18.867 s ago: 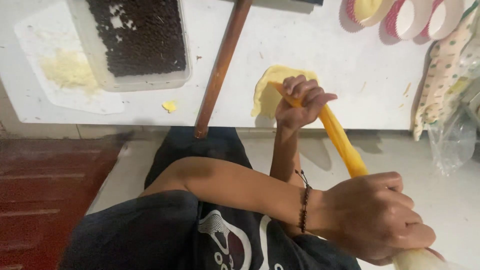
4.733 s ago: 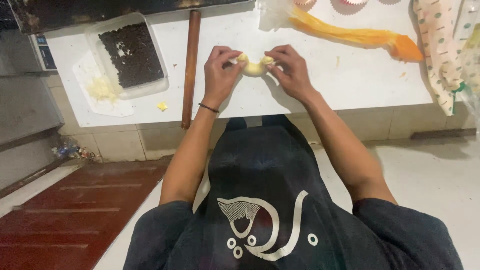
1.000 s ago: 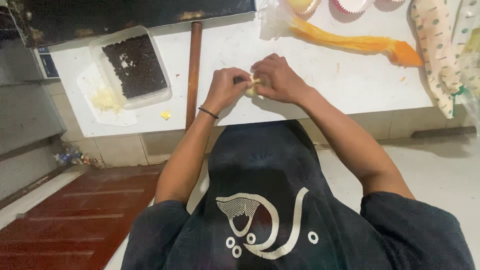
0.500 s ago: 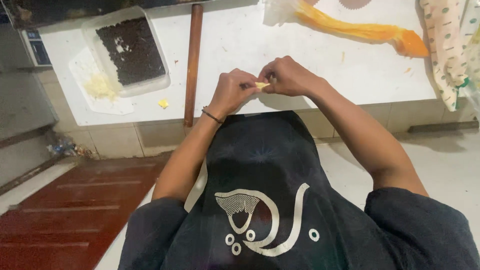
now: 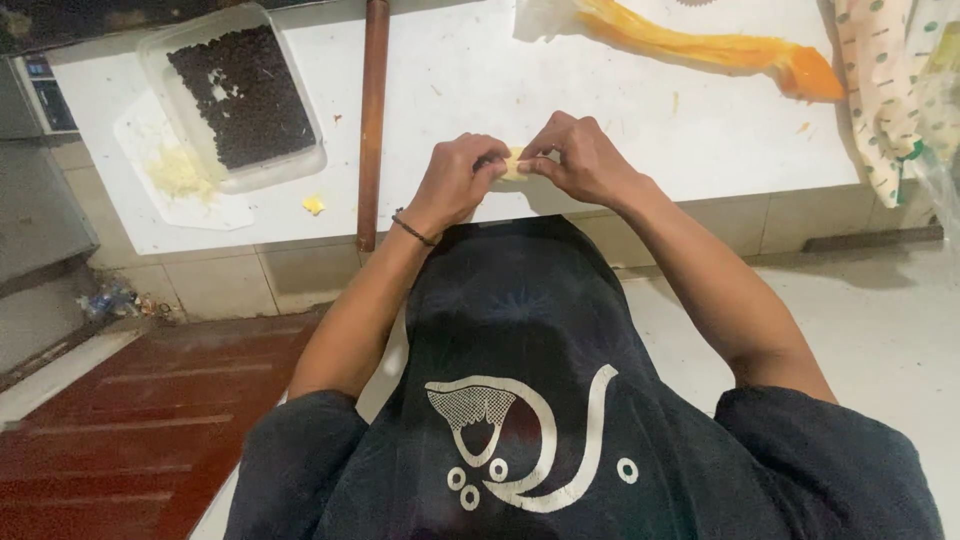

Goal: Rolling out dough, applying filling from a piping bag, and rolling the dough into buns

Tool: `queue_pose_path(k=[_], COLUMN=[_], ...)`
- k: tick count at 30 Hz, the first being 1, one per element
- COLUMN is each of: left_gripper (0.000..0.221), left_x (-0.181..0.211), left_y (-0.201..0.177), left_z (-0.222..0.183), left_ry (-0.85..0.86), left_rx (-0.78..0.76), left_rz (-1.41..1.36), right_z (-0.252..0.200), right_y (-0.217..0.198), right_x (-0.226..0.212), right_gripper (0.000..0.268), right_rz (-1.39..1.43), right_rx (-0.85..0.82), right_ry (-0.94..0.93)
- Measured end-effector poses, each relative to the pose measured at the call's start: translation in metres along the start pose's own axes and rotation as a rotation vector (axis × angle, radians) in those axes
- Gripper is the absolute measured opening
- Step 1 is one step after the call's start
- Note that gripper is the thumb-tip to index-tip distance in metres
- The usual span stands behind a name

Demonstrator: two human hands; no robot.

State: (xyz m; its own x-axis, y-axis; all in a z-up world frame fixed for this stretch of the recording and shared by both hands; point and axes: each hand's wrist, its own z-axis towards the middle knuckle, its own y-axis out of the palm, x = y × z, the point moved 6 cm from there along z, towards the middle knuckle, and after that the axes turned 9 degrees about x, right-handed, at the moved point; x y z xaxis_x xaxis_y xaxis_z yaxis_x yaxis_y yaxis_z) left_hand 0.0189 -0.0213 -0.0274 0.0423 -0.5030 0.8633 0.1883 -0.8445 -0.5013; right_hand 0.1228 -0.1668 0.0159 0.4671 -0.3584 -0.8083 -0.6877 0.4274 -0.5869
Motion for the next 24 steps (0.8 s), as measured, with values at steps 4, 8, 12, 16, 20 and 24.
queue_pose_path(k=[4,8,12,16,20,24], left_gripper=[0.009,0.003,0.006,0.006,0.008,0.020], left_x=[0.010,0.002,-0.010,0.006,0.014,0.014], left_y=[0.005,0.013,0.020,0.015,0.014,0.001], left_z=[0.003,0.005,0.001,0.005,0.005,0.009], left_ry=[0.014,-0.043,-0.059,-0.014,-0.066,-0.112], left_rx=[-0.042,-0.064,-0.095,-0.106,-0.114,-0.066], left_rz=[-0.051,-0.078,-0.094,-0.057,-0.043,-0.134], right_z=[-0.005,-0.009,-0.012,-0.013,-0.014,-0.014], right_y=[0.003,0.012,0.007,0.013,0.015,0.002], right_x=[-0.001,0.006,-0.003,0.011,0.012,-0.010], right_gripper=[0.006,0.014,0.014,0.014,0.017,0.013], right_rz=[0.003,-0.055,-0.017,-0.063,-0.093,-0.042], right_rx=[-0.014,-0.038,-0.047,-0.037,-0.052,-0.035], right_ry=[-0.008,-0.006,-0.033,-0.054,-0.075,-0.053])
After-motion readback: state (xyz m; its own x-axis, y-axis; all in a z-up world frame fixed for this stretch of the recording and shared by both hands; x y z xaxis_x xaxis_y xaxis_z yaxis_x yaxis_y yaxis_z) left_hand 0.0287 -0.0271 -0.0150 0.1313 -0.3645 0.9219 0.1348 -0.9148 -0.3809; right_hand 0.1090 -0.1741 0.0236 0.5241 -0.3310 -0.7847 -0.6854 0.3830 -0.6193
